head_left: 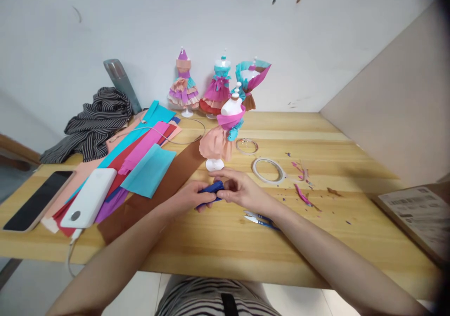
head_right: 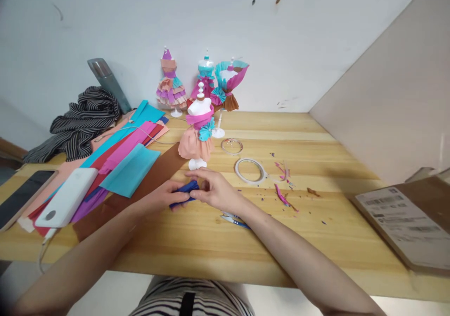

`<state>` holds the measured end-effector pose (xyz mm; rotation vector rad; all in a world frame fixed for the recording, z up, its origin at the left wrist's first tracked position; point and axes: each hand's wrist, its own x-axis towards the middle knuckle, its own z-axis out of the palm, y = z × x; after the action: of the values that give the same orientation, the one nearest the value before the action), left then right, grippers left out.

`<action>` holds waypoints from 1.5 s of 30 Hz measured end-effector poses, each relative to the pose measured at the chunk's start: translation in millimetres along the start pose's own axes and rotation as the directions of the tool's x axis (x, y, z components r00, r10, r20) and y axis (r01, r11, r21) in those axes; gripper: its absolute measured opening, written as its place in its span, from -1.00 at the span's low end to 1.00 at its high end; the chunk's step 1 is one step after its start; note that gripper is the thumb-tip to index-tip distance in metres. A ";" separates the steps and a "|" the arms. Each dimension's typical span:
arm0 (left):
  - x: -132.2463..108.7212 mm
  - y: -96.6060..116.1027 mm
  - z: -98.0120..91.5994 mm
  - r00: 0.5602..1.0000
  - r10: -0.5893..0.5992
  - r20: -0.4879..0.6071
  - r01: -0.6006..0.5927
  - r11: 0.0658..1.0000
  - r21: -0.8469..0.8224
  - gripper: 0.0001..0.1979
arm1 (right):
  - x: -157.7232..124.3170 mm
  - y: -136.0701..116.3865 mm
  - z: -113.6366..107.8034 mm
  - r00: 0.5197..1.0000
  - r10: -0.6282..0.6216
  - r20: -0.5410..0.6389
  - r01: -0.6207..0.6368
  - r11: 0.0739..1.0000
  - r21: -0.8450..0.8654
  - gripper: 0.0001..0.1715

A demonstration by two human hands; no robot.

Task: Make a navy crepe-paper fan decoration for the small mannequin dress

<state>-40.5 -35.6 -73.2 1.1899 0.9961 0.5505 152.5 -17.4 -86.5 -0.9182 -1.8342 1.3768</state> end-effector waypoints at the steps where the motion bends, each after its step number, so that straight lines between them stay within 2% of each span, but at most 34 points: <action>1: 0.4 -0.8 0.0 1.000 0.000 0.003 0.000 1.000 -0.001 -0.72 | -0.1 0.0 1.1 1.000 0.023 0.015 -0.023 0.999 0.033 -0.62; 3: 1.4 -3.3 -1.3 1.000 0.004 0.000 -0.004 1.000 -0.004 -0.71 | 0.4 -1.8 2.2 0.996 0.086 0.035 -0.089 0.992 0.093 -0.74; 7: 2.6 -6.2 -6.6 0.996 0.057 -0.062 -0.059 0.998 -0.030 -0.58 | 3.1 -9.2 0.1 0.982 0.186 -0.023 -0.180 0.970 0.165 -0.71; 11: 0.5 -2.0 -4.8 0.972 0.114 -0.206 -0.140 0.983 -0.118 -0.46 | 7.3 -14.8 -0.7 0.969 0.225 -0.105 -0.201 0.958 0.204 -0.67; 14: -1.2 0.2 -0.9 0.959 0.137 -0.249 -0.176 0.974 -0.143 -0.45 | 8.5 -15.0 0.3 0.973 0.205 -0.108 -0.184 0.967 0.176 -0.66; 17: 0.4 -2.6 -1.5 0.958 0.139 -0.253 -0.172 0.978 -0.116 -0.50 | 5.2 -13.2 -2.2 0.988 0.124 -0.096 -0.122 0.992 0.030 -0.61; 19: 3.9 -6.8 -4.6 0.955 0.138 -0.262 -0.144 0.990 -0.006 -0.53 | 1.1 -11.8 -5.7 0.996 -0.028 -0.086 0.011 0.981 -0.192 -0.54; 21: 8.1 -11.7 -7.7 0.953 0.139 -0.269 -0.100 0.983 0.155 -0.57 | -2.6 -10.0 -8.2 0.981 -0.190 -0.027 0.160 0.888 -0.430 -0.48; 22: 10.1 -14.0 -8.6 0.951 0.143 -0.276 -0.079 0.970 0.230 -0.61 | -3.9 -8.7 -8.6 0.972 -0.232 0.020 0.209 0.831 -0.515 -0.47; 24: 12.6 -17.8 -8.2 0.945 0.155 -0.287 -0.049 0.937 0.346 -0.71 | -4.9 -4.9 -7.6 0.967 -0.234 0.097 0.244 0.758 -0.605 -0.53; 26: 12.4 -19.5 -4.4 0.937 0.178 -0.300 -0.036 0.904 0.426 -0.81 | -3.9 0.4 -5.5 0.972 -0.204 0.116 0.231 0.734 -0.638 -0.64; 28: 9.1 -18.0 1.7 0.928 0.206 -0.309 -0.002 0.834 0.551 -0.81 | -2.0 5.8 -4.2 0.972 -0.216 0.094 0.225 0.733 -0.642 -0.70; 29: 6.4 -15.7 5.1 0.925 0.213 -0.314 0.039 0.770 0.636 -0.76 | -1.2 7.9 -4.2 0.969 -0.235 0.076 0.229 0.739 -0.633 -0.72; 32: -4.2 -2.9 13.1 0.919 0.196 -0.342 0.240 0.411 0.879 -0.57 | -0.2 9.5 -6.7 0.967 -0.252 0.042 0.226 0.768 -0.599 -0.76; 33: -8.2 2.7 14.2 0.914 0.191 -0.358 0.287 0.319 0.903 -0.53 | -0.5 8.6 -8.0 0.969 -0.241 0.043 0.219 0.774 -0.594 -0.76; 35: -16.2 13.9 13.5 0.909 0.208 -0.361 0.323 0.196 0.926 -0.51 | -1.8 5.9 -10.5 0.974 -0.215 0.065 0.211 0.773 -0.598 -0.78; 38: -26.6 22.7 6.2 0.928 0.249 -0.278 0.256 0.119 0.959 -0.64 | -5.7 3.1 -11.4 0.973 -0.200 0.113 0.227 0.763 -0.605 -0.78; 41: -33.0 15.8 -2.7 0.942 0.325 -0.081 0.046 0.114 0.992 -0.75 | -11.0 4.4 -6.5 0.968 -0.202 0.151 0.252 0.762 -0.596 -0.83; 43: -34.5 4.5 -6.2 0.918 0.393 0.048 -0.090 0.090 0.992 -0.79 | -13.6 7.2 -0.9 0.967 -0.196 0.164 0.256 0.747 -0.614 -0.83; 45: -34.2 -8.3 -7.1 0.889 0.440 0.125 -0.159 0.041 0.986 -0.81 | -14.2 10.6 4.5 0.966 -0.187 0.179 0.259 0.705 -0.661 -0.82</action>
<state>-64.4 -62.1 -69.5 2.7448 1.3495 0.2495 157.9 -29.5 -99.1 -0.9281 -2.5010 0.5768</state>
